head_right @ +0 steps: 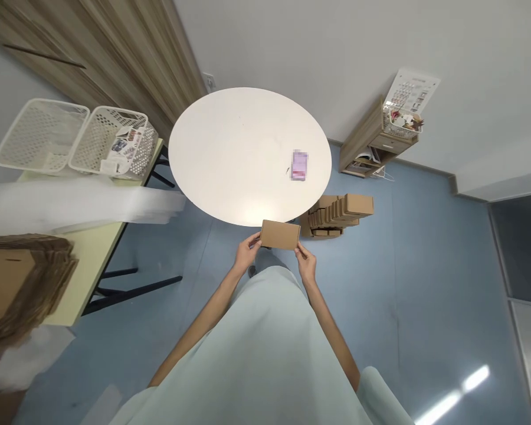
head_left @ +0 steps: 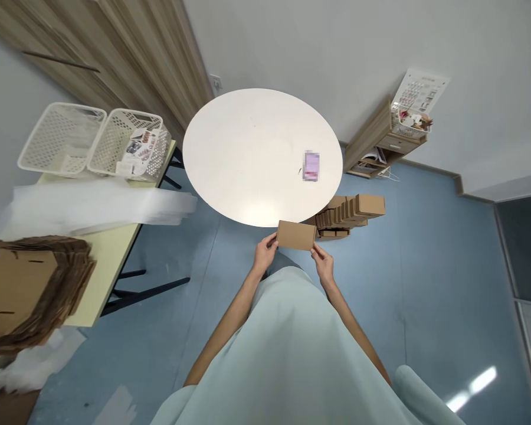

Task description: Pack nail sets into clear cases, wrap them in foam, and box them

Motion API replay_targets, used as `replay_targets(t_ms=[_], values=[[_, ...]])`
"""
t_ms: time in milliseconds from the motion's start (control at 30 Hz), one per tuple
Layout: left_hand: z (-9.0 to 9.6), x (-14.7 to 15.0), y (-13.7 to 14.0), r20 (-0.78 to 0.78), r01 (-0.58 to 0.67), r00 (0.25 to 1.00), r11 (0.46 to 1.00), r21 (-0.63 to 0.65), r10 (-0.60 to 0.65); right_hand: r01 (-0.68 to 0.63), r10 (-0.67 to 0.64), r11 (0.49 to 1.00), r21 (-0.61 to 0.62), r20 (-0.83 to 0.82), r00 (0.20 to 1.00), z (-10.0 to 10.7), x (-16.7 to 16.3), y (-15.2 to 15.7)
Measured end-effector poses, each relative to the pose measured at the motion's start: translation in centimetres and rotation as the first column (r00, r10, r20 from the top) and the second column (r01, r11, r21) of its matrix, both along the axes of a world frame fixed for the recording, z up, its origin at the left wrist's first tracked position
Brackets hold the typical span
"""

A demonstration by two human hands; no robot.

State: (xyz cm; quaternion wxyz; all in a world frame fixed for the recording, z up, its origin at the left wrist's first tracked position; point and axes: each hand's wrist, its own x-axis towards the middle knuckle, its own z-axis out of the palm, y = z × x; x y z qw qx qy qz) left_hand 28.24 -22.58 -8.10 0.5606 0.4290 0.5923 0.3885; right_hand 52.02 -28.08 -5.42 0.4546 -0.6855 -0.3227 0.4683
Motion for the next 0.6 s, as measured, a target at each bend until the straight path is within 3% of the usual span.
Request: replay_targets(t_ms=[133,333,600], values=[[0.5,3.4,-0.3,0.066,0.097,0.993,0.995,-0.004,-0.096,0.081,-0.082,0.997,-0.016,-0.028,0.996,0.7,3.2,-1.6],[0.5,8.5,1.5,0.088,0.188,0.978,0.982,-0.004,-0.186,0.156,-0.156,0.988,0.004,-0.041,0.987,0.7,8.6,-0.8],[0.3,21.0,6.1,0.099,0.238,0.967,0.971,-0.028,-0.234,0.239,-0.24,0.971,-0.023,-0.022,0.971,0.6,20.3,2.7]])
